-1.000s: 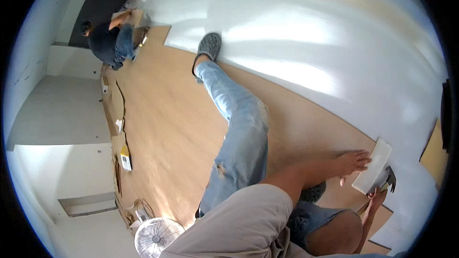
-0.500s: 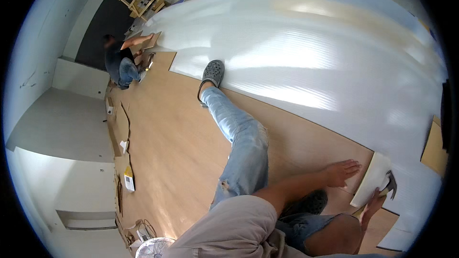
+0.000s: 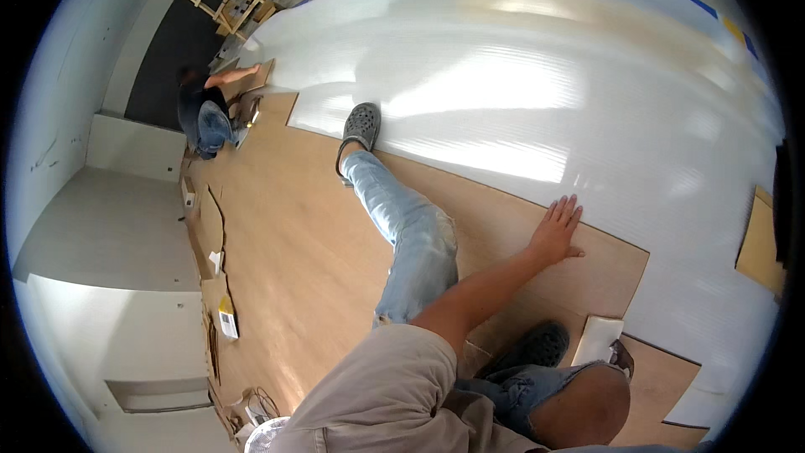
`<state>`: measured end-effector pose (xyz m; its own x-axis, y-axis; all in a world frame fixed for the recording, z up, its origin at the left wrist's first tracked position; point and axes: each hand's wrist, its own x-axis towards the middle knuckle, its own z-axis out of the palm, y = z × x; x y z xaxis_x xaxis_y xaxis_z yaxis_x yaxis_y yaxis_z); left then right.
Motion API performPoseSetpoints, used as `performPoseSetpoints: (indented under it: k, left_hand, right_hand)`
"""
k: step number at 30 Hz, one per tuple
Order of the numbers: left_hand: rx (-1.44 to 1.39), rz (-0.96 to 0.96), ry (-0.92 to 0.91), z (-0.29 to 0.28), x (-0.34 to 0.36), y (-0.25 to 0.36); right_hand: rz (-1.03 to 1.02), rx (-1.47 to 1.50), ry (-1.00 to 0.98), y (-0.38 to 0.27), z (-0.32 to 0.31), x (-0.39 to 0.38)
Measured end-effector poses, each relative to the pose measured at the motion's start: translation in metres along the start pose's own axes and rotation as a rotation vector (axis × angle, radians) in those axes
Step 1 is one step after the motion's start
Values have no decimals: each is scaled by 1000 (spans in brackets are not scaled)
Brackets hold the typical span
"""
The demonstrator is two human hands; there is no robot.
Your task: The person installs light-colored laminate flooring planks over a white underlayment. They position each plank, use a tapping block and hammer to secure the joints, and occasionally pick up new planks from a nearby stack.
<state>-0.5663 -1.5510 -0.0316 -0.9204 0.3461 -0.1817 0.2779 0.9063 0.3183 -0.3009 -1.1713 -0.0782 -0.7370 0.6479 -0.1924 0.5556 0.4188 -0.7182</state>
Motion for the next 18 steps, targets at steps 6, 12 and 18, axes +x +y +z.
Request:
performPoseSetpoints:
  k: [6, 12, 18]
  left_hand:
    - [-211, -34, -140, 29, 46, 59]
    - [-5, 6, -181, 8, 51, 35]
    - [114, 9, -203, -19, 68, 40]
  right_hand:
    - [-425, -231, -110, -74, -76, -36]
    - [-261, -565, -485, -50, -91, -26]
    - [-13, -290, -133, -62, -79, 53]
